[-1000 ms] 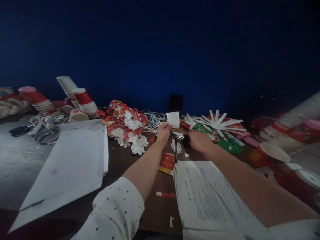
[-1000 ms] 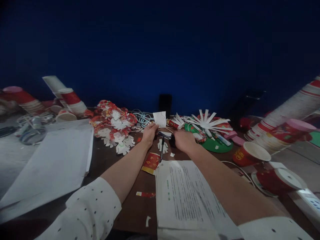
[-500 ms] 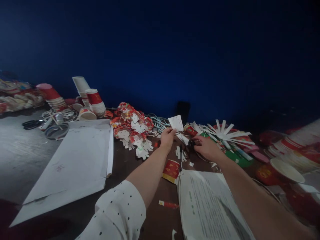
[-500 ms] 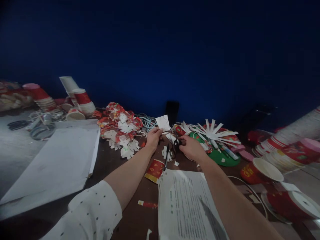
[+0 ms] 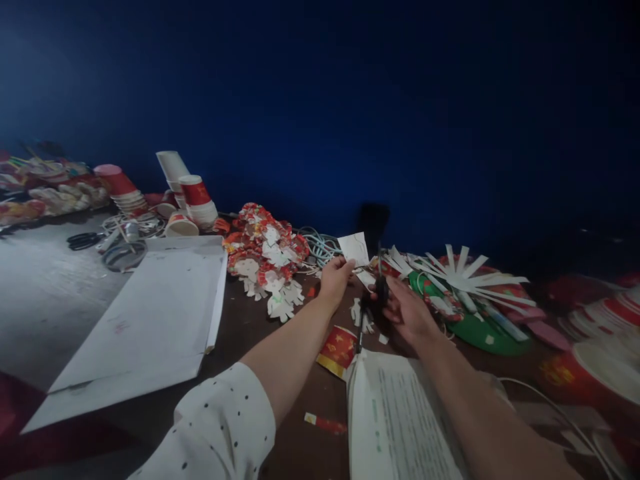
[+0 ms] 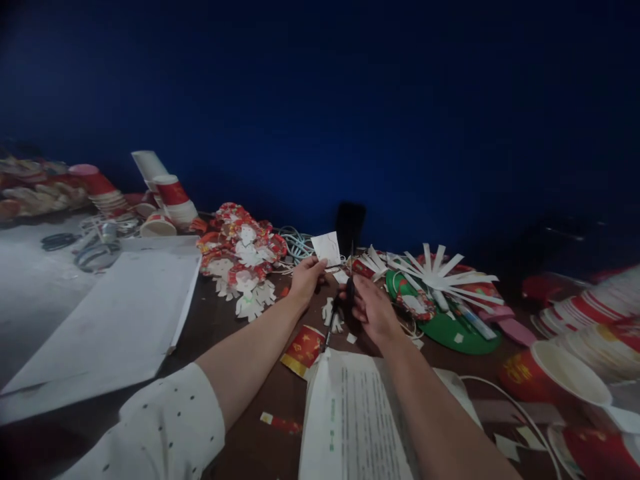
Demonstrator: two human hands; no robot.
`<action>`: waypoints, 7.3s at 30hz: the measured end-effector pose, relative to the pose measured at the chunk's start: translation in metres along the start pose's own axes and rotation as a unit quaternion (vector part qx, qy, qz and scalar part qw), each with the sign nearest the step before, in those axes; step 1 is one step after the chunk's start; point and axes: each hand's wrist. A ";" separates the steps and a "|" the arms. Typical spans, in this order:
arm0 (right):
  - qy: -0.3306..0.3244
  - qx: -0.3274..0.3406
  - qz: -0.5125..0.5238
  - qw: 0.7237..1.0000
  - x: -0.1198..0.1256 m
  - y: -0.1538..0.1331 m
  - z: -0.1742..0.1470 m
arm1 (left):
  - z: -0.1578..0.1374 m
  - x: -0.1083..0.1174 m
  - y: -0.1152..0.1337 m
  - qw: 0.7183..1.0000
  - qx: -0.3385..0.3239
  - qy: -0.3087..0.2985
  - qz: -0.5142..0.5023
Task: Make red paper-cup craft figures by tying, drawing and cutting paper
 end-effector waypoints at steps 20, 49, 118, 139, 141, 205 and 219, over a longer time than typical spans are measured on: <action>-0.019 -0.025 -0.003 1.000 -0.014 0.009 -0.011 | 0.003 -0.002 0.003 1.000 -0.006 0.025 0.003; -0.014 -0.019 -0.115 0.993 -0.025 0.005 -0.018 | 0.005 -0.003 -0.005 0.996 0.002 0.003 -0.093; -0.002 0.001 -0.133 0.991 -0.024 0.007 -0.017 | -0.006 -0.011 0.003 0.987 0.073 -0.016 -0.140; 0.008 0.006 -0.153 0.988 -0.028 0.006 -0.018 | -0.003 -0.009 0.001 0.990 0.074 -0.022 -0.120; 0.010 0.003 -0.153 0.988 -0.028 0.007 -0.018 | -0.004 -0.009 0.001 0.990 0.073 -0.020 -0.117; 0.006 0.042 -0.202 0.978 -0.025 0.013 -0.014 | -0.005 -0.010 0.008 0.997 0.062 0.005 -0.044; 0.020 0.031 -0.195 0.980 -0.027 0.012 -0.017 | -0.002 -0.011 0.005 0.997 0.063 0.004 -0.055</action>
Point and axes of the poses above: each hand's wrist, its own z-axis towards the middle knuckle, its own x-axis out of the back of the hand, y = z × x, and after that the axes turned 5 degrees about -y, right-handed
